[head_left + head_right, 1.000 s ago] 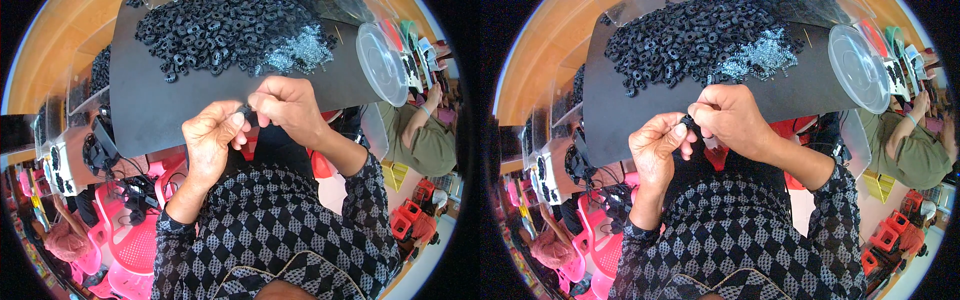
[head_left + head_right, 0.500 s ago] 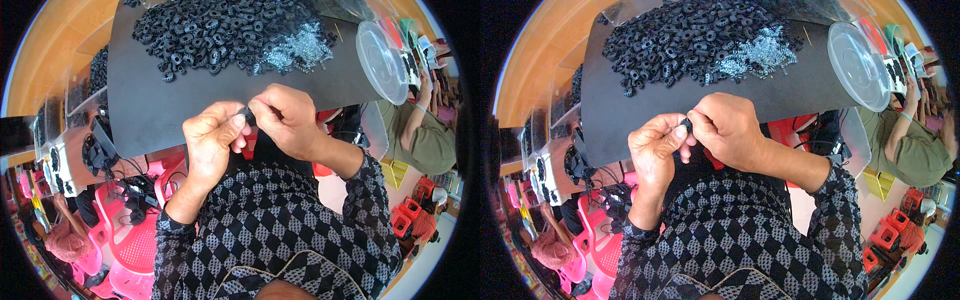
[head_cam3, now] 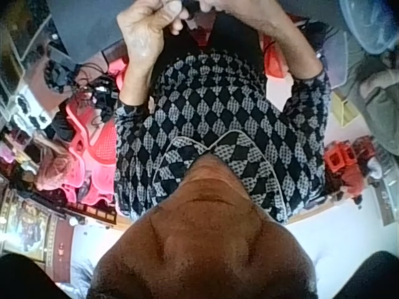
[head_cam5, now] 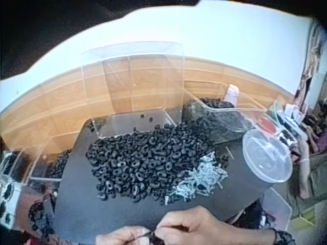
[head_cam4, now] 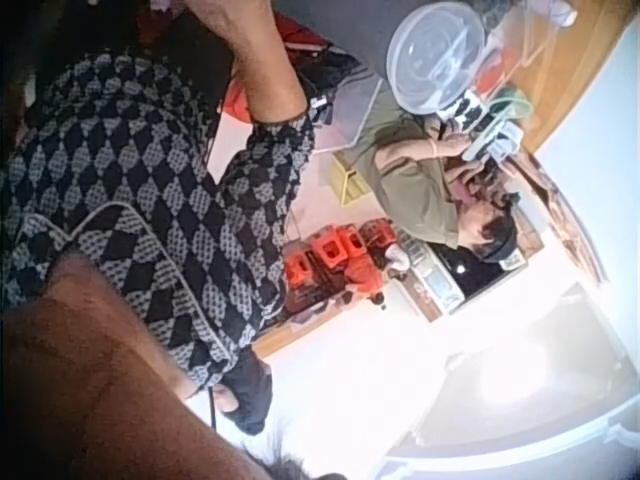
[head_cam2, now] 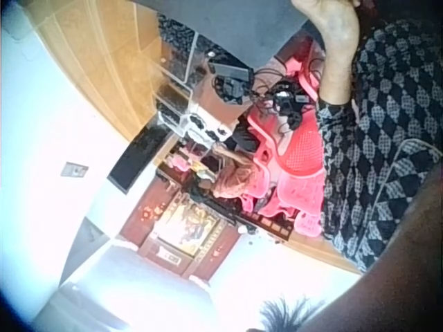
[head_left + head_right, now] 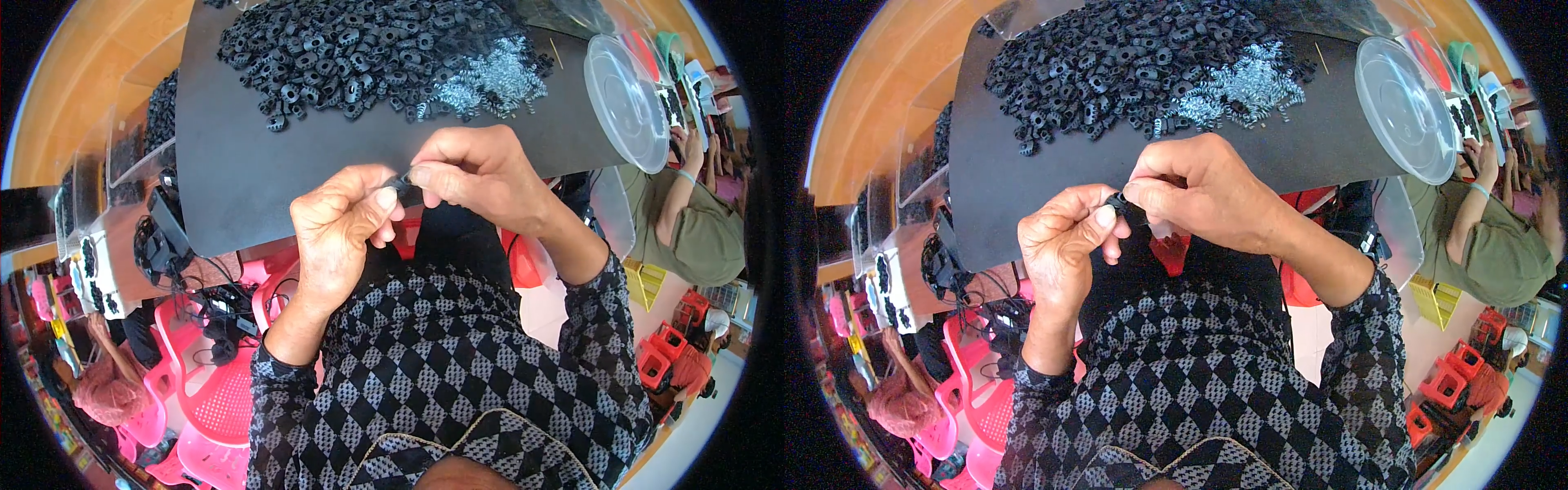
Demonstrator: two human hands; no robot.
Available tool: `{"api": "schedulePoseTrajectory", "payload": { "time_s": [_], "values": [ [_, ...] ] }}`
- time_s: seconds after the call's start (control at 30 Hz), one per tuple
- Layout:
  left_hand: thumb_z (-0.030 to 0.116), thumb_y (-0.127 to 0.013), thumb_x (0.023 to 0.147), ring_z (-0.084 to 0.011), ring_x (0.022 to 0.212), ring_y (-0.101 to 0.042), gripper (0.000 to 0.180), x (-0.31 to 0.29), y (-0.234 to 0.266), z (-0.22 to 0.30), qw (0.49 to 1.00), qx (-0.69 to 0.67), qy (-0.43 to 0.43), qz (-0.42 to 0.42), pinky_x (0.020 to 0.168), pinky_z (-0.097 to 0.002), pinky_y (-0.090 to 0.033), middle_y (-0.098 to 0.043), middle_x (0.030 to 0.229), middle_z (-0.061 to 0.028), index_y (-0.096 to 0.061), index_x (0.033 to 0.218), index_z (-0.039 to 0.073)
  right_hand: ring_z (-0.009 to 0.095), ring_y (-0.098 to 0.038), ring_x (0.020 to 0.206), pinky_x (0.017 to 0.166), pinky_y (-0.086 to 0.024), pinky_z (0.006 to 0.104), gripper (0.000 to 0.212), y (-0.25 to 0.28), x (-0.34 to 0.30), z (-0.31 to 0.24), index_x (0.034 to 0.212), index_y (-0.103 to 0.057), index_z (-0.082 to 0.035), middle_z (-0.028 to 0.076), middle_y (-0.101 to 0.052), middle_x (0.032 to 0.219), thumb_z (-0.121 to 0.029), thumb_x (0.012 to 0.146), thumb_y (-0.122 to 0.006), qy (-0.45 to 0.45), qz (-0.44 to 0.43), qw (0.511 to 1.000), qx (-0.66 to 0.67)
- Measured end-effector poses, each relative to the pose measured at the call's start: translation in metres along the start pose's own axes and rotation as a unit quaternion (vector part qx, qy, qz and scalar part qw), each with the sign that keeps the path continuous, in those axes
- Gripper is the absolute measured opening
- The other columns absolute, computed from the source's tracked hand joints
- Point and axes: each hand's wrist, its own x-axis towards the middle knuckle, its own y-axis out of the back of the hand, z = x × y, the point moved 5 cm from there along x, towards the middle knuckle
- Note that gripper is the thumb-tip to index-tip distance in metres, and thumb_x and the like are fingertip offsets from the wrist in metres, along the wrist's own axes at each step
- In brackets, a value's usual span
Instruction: Sorting and assembling small black components at a workshop table.
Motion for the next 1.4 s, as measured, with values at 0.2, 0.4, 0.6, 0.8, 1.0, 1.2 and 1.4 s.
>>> {"api": "schedulePoseTrajectory", "payload": {
  "time_s": [0.2, 0.4, 0.6, 0.8, 1.0, 1.2, 1.4],
  "values": [
    [0.008, -0.062, 0.087, -0.0056, 0.057, -0.054, 0.018, 0.001, -0.001, -0.001, 1.0, 0.007, -0.016, -0.015, 0.051, -0.0171, -0.045, -0.063, 0.075, -0.005, -0.062, 0.098, -0.006, 0.005, -0.054, 0.067, 0.061, -0.043, 0.0212, 0.008, 0.002, 0.004, 0.005, 0.085, -0.063, 0.003, 0.001, -0.06, 0.073, -0.005, 0.084, -0.06, 0.029, 0.029, 0.999, -0.001],
    [0.004, -0.063, 0.085, -0.0103, 0.054, -0.056, 0.017, 0.0, -0.003, -0.003, 1.0, -0.002, -0.001, 0.023, 0.048, -0.0202, -0.044, -0.065, 0.074, -0.0098, -0.062, 0.098, -0.006, 0.004, -0.052, 0.066, 0.058, -0.042, 0.0196, 0.005, -0.002, 0.005, 0.005, 0.083, -0.062, 0.002, -0.001, -0.057, 0.072, -0.002, 0.082, -0.061, 0.015, 0.046, 0.999, -0.003],
    [0.001, -0.061, 0.085, -0.0053, 0.055, -0.051, 0.01, -0.002, -0.006, 0.004, 0.995, 0.071, -0.068, 0.025, 0.048, -0.0182, -0.041, -0.059, 0.071, -0.0016, -0.063, 0.092, -0.005, 0.001, -0.045, 0.06, 0.052, -0.037, 0.0195, 0.005, -0.007, -0.001, 0.003, 0.078, -0.059, 0.001, -0.004, -0.052, 0.065, -0.002, 0.08, -0.064, 0.083, 0.127, 0.987, -0.057],
    [-0.007, -0.061, 0.075, -0.0142, 0.051, -0.051, 0.013, 0.0, -0.008, 0.009, 0.959, 0.231, -0.153, 0.052, 0.048, -0.0268, -0.04, -0.054, 0.063, -0.0069, -0.061, 0.087, -0.004, 0.002, -0.044, 0.058, 0.05, -0.036, 0.0206, 0.005, -0.011, -0.001, 0.007, 0.078, -0.059, -0.001, -0.004, -0.051, 0.063, -0.001, 0.079, -0.064, 0.155, 0.169, 0.967, -0.111],
    [-0.006, -0.059, 0.08, -0.0052, 0.051, -0.049, 0.017, 0.002, -0.007, 0.008, 0.927, 0.304, -0.218, 0.031, 0.045, -0.0185, -0.04, -0.059, 0.071, -0.0032, -0.064, 0.096, -0.003, 0.002, -0.048, 0.059, 0.051, -0.039, 0.0199, 0.006, -0.01, 0.004, 0.015, 0.078, -0.058, 0.001, -0.003, -0.055, 0.065, -0.002, 0.081, -0.062, 0.104, 0.14, 0.984, -0.024],
    [-0.002, -0.059, 0.083, -0.0049, 0.051, -0.049, 0.013, 0.005, -0.003, 0.001, 0.968, 0.218, -0.115, 0.051, 0.045, -0.0182, -0.04, -0.061, 0.07, -0.0032, -0.065, 0.095, -0.004, 0.006, -0.054, 0.062, 0.054, -0.044, 0.0212, 0.009, -0.007, 0.005, 0.017, 0.087, -0.061, 0.004, 0.002, -0.062, 0.072, -0.004, 0.085, -0.059, 0.047, 0.106, 0.993, -0.012],
    [0.007, -0.063, 0.085, -0.0062, 0.051, -0.052, 0.015, 0.006, -0.004, 0.005, 0.996, 0.078, -0.024, 0.038, 0.045, -0.0178, -0.041, -0.063, 0.07, -0.0048, -0.064, 0.094, -0.004, 0.021, -0.058, 0.068, 0.06, -0.047, 0.0324, 0.011, -0.012, -0.004, 0.008, 0.093, -0.058, 0.005, 0.011, -0.061, 0.077, -0.001, 0.084, -0.058, 0.24, 0.176, 0.942, -0.156]
  ]
}}
